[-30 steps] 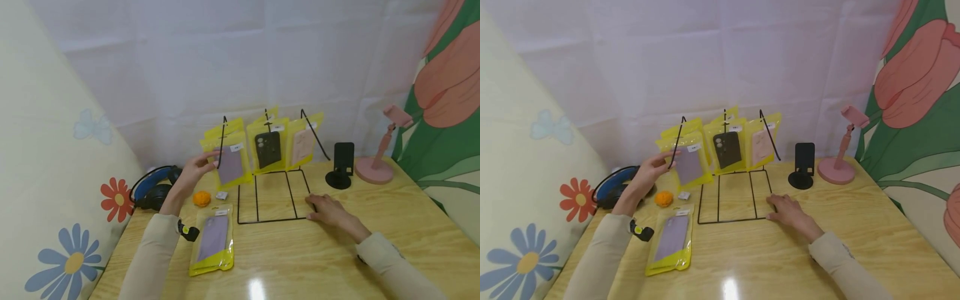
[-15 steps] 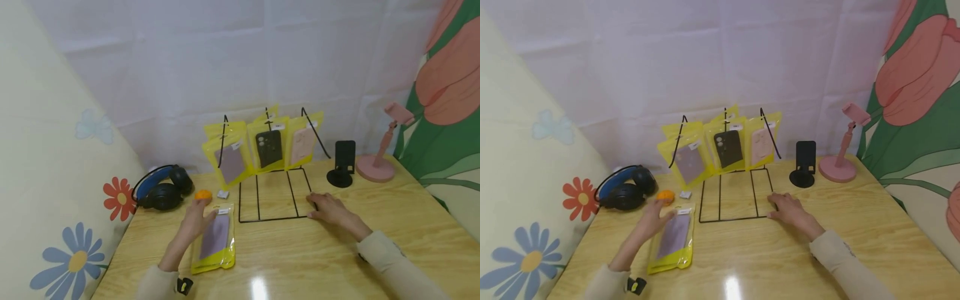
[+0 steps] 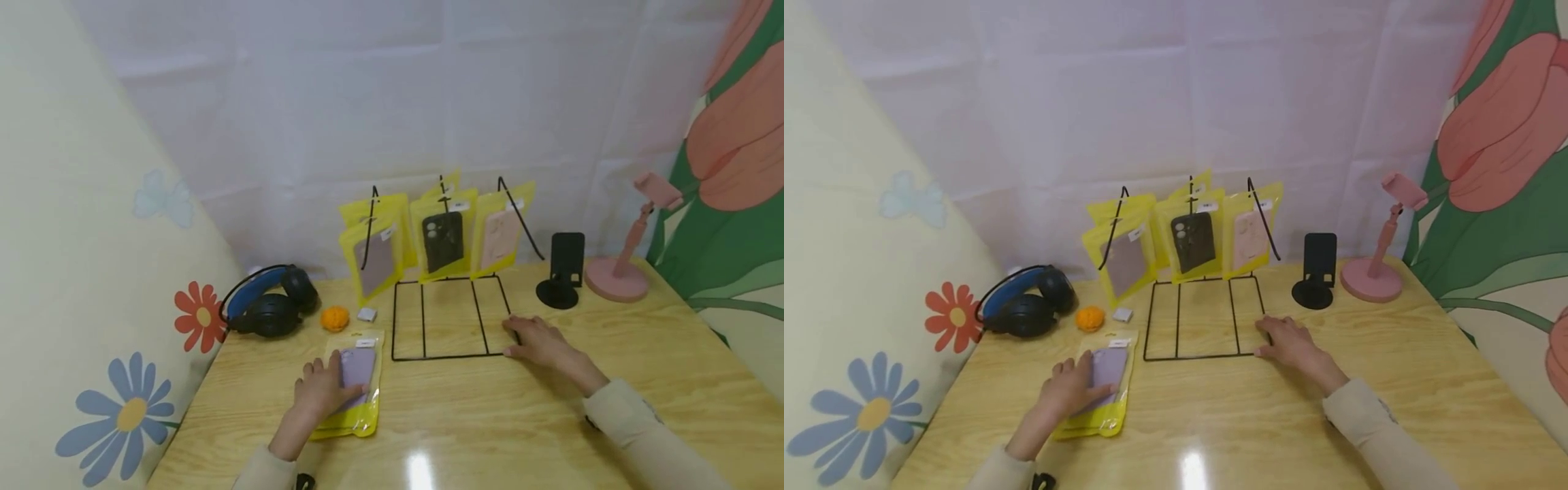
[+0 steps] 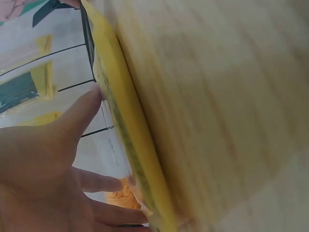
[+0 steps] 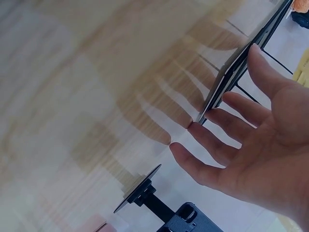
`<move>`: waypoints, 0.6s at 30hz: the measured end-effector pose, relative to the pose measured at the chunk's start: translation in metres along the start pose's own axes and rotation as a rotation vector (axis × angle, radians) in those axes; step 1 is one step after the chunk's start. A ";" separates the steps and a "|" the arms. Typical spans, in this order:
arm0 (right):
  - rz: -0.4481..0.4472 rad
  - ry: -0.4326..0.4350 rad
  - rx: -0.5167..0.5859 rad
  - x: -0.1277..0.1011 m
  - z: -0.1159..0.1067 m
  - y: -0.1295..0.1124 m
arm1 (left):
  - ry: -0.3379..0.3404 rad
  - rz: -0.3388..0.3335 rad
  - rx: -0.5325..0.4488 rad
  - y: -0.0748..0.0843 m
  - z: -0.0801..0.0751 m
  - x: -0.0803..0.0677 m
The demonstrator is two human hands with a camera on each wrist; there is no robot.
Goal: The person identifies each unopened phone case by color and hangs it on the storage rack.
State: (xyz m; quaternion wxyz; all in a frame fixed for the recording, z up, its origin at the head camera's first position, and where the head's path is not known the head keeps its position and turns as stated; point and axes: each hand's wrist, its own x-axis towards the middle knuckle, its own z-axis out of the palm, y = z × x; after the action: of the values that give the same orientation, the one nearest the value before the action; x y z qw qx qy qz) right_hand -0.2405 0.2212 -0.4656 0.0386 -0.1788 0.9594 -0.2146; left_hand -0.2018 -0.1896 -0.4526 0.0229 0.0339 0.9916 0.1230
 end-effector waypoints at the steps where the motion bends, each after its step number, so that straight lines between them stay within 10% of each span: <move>1: -0.005 0.002 -0.005 0.000 0.000 0.000 | 0.009 0.006 0.006 0.000 -0.001 0.000; 18: -0.005 0.006 -0.021 0.000 -0.001 -0.002 | 0.031 0.035 -0.212 0.001 -0.002 0.000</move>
State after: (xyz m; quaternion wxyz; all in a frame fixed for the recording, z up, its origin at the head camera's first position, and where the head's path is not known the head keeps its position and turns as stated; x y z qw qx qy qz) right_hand -0.2396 0.2201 -0.4640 0.0331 -0.1811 0.9613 -0.2050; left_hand -0.2014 -0.1892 -0.4509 0.0086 0.0464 0.9725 0.2281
